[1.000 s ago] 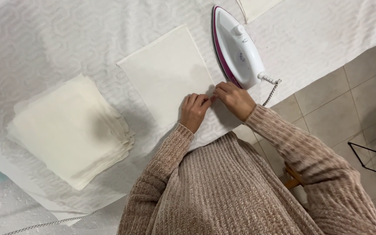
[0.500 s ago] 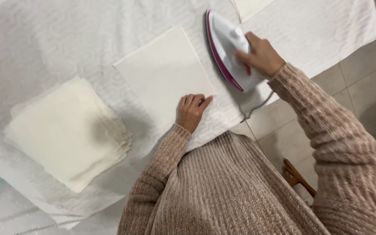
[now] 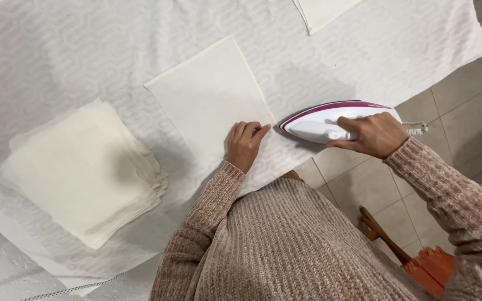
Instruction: Ironing and stacking several square pieces of white fabric on a cloth-covered table.
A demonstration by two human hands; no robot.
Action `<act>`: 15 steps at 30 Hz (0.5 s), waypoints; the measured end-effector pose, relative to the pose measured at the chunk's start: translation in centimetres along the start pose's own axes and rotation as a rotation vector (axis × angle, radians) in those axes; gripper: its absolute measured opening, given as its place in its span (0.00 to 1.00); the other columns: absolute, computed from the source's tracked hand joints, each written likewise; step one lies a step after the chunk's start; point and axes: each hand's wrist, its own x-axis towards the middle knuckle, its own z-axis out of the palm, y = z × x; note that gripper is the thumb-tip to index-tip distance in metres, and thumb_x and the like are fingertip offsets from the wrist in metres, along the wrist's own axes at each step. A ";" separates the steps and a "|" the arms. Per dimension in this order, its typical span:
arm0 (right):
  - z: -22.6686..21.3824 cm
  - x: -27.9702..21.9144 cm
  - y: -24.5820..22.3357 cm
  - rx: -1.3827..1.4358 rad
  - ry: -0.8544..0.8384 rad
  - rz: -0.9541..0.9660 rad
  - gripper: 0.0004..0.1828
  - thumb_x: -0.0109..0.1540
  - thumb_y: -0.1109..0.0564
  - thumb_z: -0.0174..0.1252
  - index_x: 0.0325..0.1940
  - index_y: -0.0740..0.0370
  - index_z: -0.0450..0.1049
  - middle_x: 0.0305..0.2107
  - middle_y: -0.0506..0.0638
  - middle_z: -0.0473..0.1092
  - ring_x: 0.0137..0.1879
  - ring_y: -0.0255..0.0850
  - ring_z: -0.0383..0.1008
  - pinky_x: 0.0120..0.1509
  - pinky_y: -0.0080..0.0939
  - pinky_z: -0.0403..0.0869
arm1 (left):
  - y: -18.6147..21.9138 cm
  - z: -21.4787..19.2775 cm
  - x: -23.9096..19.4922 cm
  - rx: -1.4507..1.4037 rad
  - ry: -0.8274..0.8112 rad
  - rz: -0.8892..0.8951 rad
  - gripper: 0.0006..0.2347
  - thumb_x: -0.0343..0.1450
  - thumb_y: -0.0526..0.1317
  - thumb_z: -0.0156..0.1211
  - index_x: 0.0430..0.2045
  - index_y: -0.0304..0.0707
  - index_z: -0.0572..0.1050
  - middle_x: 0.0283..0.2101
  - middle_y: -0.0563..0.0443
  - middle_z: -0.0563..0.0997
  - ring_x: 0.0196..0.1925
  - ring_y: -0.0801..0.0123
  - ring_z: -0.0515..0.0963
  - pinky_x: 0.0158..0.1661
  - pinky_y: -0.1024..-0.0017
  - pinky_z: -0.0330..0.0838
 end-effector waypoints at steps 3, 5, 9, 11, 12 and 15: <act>2.3 0.6 0.3 -0.008 -0.008 -0.011 0.28 0.61 0.21 0.48 0.39 0.45 0.68 0.20 0.46 0.77 0.29 0.46 0.81 0.40 0.46 0.78 | -0.4 0.6 -0.3 0.017 0.006 0.025 0.04 0.75 0.38 0.60 0.35 0.47 0.82 0.33 0.54 0.73 0.33 0.64 0.73 0.33 0.70 0.68; 2.3 0.9 -0.3 -0.007 -0.009 -0.013 0.27 0.61 0.22 0.49 0.39 0.44 0.68 0.20 0.45 0.77 0.30 0.45 0.81 0.41 0.46 0.78 | -0.2 0.4 -0.3 0.025 0.004 0.028 0.04 0.75 0.38 0.60 0.35 0.47 0.82 0.33 0.54 0.73 0.33 0.64 0.73 0.33 0.70 0.68; 2.6 1.6 -0.9 -0.010 -0.027 -0.020 0.26 0.62 0.23 0.49 0.38 0.44 0.68 0.21 0.44 0.77 0.31 0.45 0.81 0.41 0.46 0.78 | -0.3 0.2 -0.1 0.020 -0.014 0.022 0.04 0.75 0.37 0.60 0.35 0.46 0.82 0.33 0.54 0.73 0.34 0.65 0.74 0.33 0.70 0.68; 3.0 1.7 -0.6 -0.009 -0.033 -0.022 0.25 0.62 0.24 0.49 0.39 0.44 0.68 0.22 0.44 0.78 0.31 0.45 0.82 0.41 0.46 0.78 | -0.2 0.1 0.1 0.014 -0.015 0.015 0.04 0.75 0.36 0.59 0.35 0.45 0.82 0.33 0.54 0.74 0.34 0.64 0.74 0.33 0.70 0.69; 3.3 1.8 -0.4 -0.008 -0.040 -0.025 0.25 0.62 0.24 0.49 0.39 0.44 0.68 0.22 0.44 0.78 0.32 0.45 0.82 0.42 0.47 0.79 | -0.1 -0.1 0.1 0.008 -0.018 0.007 0.04 0.76 0.36 0.59 0.36 0.44 0.82 0.34 0.54 0.74 0.34 0.64 0.75 0.33 0.70 0.69; 2.9 2.2 -0.6 0.009 -0.062 -0.052 0.24 0.64 0.26 0.48 0.39 0.45 0.68 0.21 0.46 0.78 0.31 0.45 0.82 0.42 0.45 0.79 | -0.1 0.2 0.0 0.045 -0.034 -0.013 0.05 0.76 0.36 0.58 0.42 0.42 0.79 0.34 0.54 0.75 0.34 0.65 0.75 0.33 0.71 0.70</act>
